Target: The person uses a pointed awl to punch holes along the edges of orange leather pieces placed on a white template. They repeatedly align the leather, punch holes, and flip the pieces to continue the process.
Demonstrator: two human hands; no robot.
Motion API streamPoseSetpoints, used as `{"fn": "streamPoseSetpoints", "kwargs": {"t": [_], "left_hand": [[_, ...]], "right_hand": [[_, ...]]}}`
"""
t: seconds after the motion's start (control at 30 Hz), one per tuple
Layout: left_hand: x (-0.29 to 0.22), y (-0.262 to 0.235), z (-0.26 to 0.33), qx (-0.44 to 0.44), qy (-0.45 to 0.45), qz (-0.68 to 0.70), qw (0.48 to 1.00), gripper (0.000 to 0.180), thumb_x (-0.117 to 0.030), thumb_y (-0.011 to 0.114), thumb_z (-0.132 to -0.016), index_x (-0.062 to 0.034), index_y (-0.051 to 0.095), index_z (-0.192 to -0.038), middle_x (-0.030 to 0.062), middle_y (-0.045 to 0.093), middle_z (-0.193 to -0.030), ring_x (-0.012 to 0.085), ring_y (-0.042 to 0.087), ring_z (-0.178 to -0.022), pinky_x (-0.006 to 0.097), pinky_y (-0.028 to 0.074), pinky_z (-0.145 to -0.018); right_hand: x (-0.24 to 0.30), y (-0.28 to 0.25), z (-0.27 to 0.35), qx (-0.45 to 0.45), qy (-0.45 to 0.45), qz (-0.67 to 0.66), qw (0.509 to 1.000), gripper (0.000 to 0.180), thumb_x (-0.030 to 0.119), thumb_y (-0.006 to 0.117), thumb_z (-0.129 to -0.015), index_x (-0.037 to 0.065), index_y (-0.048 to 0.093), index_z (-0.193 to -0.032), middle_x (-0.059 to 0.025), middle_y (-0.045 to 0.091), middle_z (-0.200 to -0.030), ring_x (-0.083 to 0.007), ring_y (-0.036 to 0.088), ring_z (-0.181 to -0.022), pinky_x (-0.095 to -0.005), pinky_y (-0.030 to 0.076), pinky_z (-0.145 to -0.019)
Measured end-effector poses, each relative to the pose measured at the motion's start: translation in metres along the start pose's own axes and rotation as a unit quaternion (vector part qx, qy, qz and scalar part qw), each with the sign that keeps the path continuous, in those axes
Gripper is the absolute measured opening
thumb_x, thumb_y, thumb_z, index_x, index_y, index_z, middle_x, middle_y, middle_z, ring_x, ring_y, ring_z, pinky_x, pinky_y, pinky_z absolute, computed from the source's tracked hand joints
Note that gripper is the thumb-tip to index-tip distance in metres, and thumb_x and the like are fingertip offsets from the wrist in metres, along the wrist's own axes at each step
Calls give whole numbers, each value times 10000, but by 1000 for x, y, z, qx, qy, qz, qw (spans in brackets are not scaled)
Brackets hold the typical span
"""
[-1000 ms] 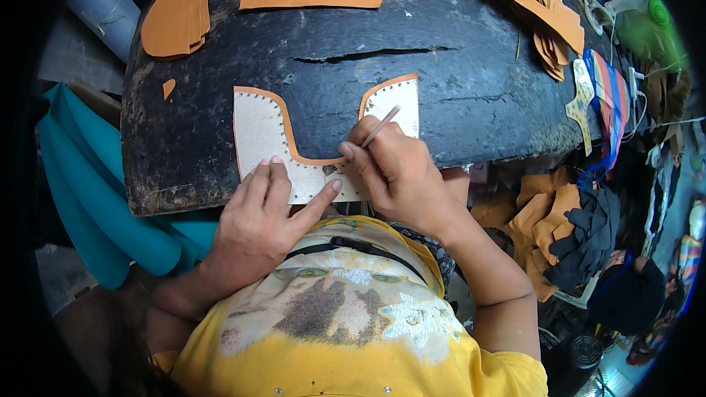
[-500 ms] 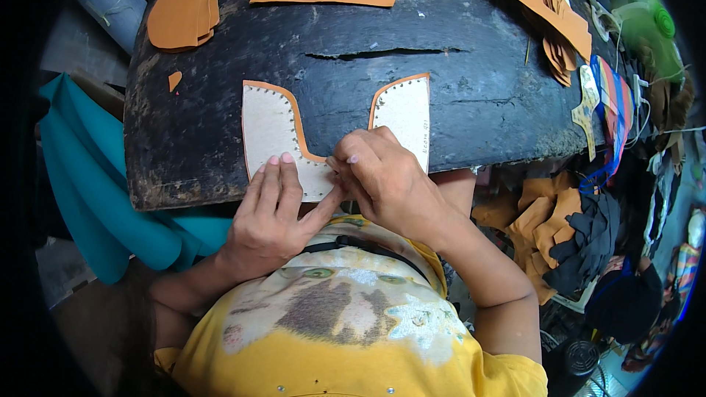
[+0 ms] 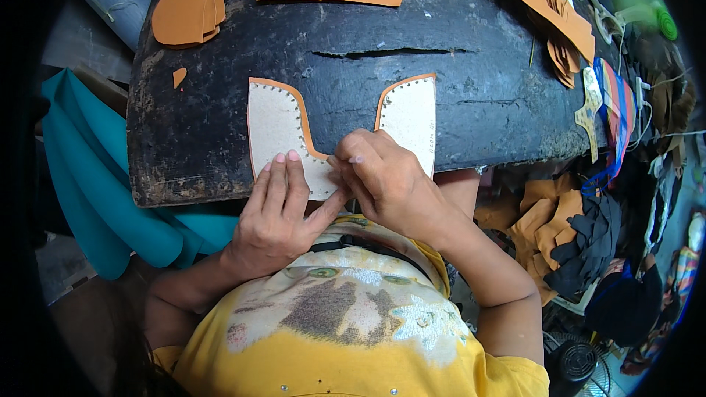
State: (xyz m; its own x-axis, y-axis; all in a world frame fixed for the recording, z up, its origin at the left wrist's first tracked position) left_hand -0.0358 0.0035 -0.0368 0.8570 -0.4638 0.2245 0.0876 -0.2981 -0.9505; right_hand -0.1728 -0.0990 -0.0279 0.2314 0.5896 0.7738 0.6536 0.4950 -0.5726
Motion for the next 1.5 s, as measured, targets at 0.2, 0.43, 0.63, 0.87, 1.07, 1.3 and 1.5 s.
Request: {"fn": "streamPoseSetpoints", "kwargs": {"t": [0.2,0.43,0.63,0.87,1.07,1.3,1.5], "left_hand": [[0,1,0,-3,1,-16,1000,411,-159,436,-1038,-282,627,-1381,348,608,-1191,439,665,-1085,493,597,-892],[0,1,0,-30,10,0,999,418,-174,453,-999,-180,617,-1384,367,628,-1134,450,675,-1025,517,585,-878],[-1,3,1,-19,2,-21,1000,344,-218,468,-1025,-231,660,-1311,345,627,-1165,434,678,-1058,492,594,-890],[0,0,1,-22,3,-15,1000,267,-223,488,-1012,-172,682,-1188,340,632,-1156,436,678,-1051,480,594,-883],[0,0,0,-28,1,-5,1000,256,-230,495,-1007,-135,684,-1151,339,640,-1135,429,682,-1024,479,590,-889],[3,-1,-1,-36,15,-7,999,246,-231,496,-996,-99,685,-1083,334,654,-1089,426,688,-1010,473,593,-877],[3,-1,-1,-29,17,-19,999,241,-228,506,-984,-97,684,-1080,332,651,-1084,419,692,-1003,466,593,-874]], "right_hand": [[-3,-1,2,11,10,-29,999,142,-9,658,-913,-1,529,-972,-162,606,-864,-355,657,-767,-411,522,-635],[-5,-6,-3,12,106,-110,988,107,2,647,-928,-7,542,-943,-164,616,-860,-343,673,-774,-398,525,-637],[3,7,-5,4,-10,5,1000,174,-19,650,-903,15,517,-1011,-171,617,-861,-377,642,-753,-437,520,-651],[3,4,-9,23,44,-24,998,188,-15,660,-895,14,510,-1005,-169,611,-840,-385,644,-788,-447,520,-662],[8,15,-11,-5,-34,25,999,224,-18,679,-879,15,503,-1012,-159,587,-841,-379,619,-757,-464,501,-654],[1,14,-13,14,32,-37,999,169,-27,660,-891,-3,525,-989,-173,586,-848,-371,634,-745,-430,515,-653],[11,21,-18,9,-23,22,999,121,-12,637,-924,-26,529,-976,-178,609,-872,-367,646,-744,-417,524,-651]]}}
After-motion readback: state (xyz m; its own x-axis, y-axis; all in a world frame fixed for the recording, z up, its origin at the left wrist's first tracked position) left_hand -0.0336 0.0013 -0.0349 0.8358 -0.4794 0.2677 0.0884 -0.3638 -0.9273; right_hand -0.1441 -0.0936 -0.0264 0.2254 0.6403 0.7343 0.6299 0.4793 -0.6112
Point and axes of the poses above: each hand's wrist, its own z-axis away from the middle knuckle, its own y-axis out of the palm, x = y × z, the point moved 4 cm from there along -z, towards the middle knuckle
